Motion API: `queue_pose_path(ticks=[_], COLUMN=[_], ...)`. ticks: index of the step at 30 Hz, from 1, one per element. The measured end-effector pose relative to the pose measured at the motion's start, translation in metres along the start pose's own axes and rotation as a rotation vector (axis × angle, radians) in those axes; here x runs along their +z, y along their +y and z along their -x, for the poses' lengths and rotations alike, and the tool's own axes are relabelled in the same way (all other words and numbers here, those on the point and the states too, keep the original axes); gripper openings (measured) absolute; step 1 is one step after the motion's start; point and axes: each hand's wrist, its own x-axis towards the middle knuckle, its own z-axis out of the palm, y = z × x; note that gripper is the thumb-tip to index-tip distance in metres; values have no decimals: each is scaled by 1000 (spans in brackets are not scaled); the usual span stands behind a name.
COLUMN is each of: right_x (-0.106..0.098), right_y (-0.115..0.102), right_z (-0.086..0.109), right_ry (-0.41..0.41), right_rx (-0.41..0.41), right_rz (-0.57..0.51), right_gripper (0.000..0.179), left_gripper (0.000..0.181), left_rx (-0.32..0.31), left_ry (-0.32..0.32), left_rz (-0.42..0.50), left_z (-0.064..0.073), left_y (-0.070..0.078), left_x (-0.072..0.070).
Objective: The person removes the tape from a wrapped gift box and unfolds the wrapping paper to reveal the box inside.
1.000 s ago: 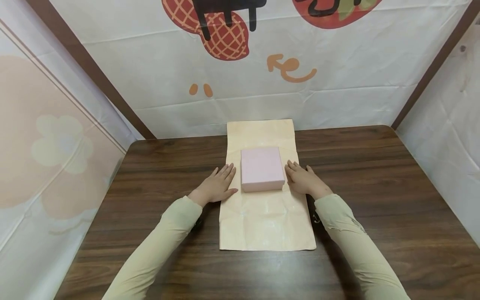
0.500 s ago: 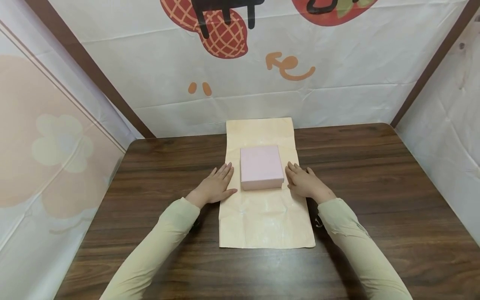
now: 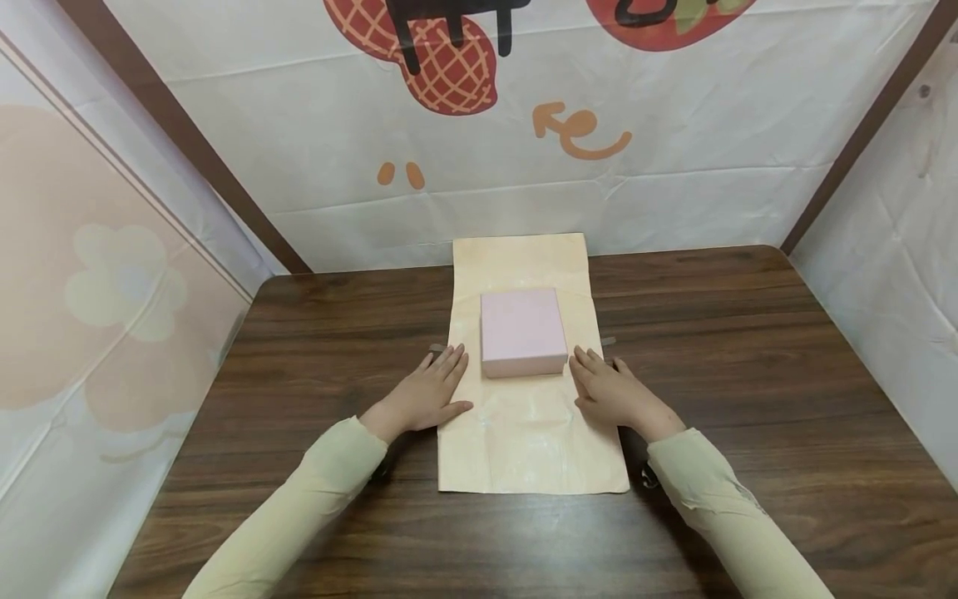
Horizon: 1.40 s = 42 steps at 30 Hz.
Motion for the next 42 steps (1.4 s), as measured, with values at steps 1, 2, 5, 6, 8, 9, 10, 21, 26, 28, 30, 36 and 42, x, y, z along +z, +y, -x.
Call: queue_pose_path(ticks=[1, 2, 5, 6, 8, 9, 10, 21, 26, 28, 30, 36, 42], right_x=[1, 2, 5, 6, 7, 7, 7, 10, 14, 16, 17, 19, 22], right_y=[-1, -3, -7, -8, -11, -13, -14, -28, -32, -33, -35, -41, -45], right_z=[3, 6, 14, 16, 20, 22, 24, 39, 43, 45, 47, 53, 62], right_ry=[2, 2, 4, -1, -10, -11, -14, 10, 11, 9, 5, 10, 48], right_rx=[-4, -6, -15, -12, -13, -14, -16, -46, -58, -64, -66, -75, -85], right_rz=[3, 2, 13, 9, 8, 10, 12, 69, 85, 94, 100, 93, 132], right_gripper=[62, 63, 65, 67, 70, 71, 73, 73, 73, 74, 74, 71, 68], left_gripper=[78, 77, 77, 77, 77, 78, 78, 77, 76, 76, 76, 77, 77], left_rx=[1, 0, -6, -9, -10, -9, -5, 54, 57, 61, 62, 67, 88], left_ry=[3, 5, 15, 19, 22, 24, 26, 62, 49, 45, 39, 48, 56], left_rz=[1, 0, -14, -16, -7, -3, 3, 1, 9, 17, 18, 9, -13], left_z=[1, 3, 7, 8, 12, 14, 16, 32, 38, 40, 42, 46, 54], left_y=[1, 3, 6, 7, 9, 11, 12, 22, 27, 29, 31, 37, 42], left_x=[1, 1, 3, 3, 3, 4, 4, 9, 6, 6, 7, 11, 15])
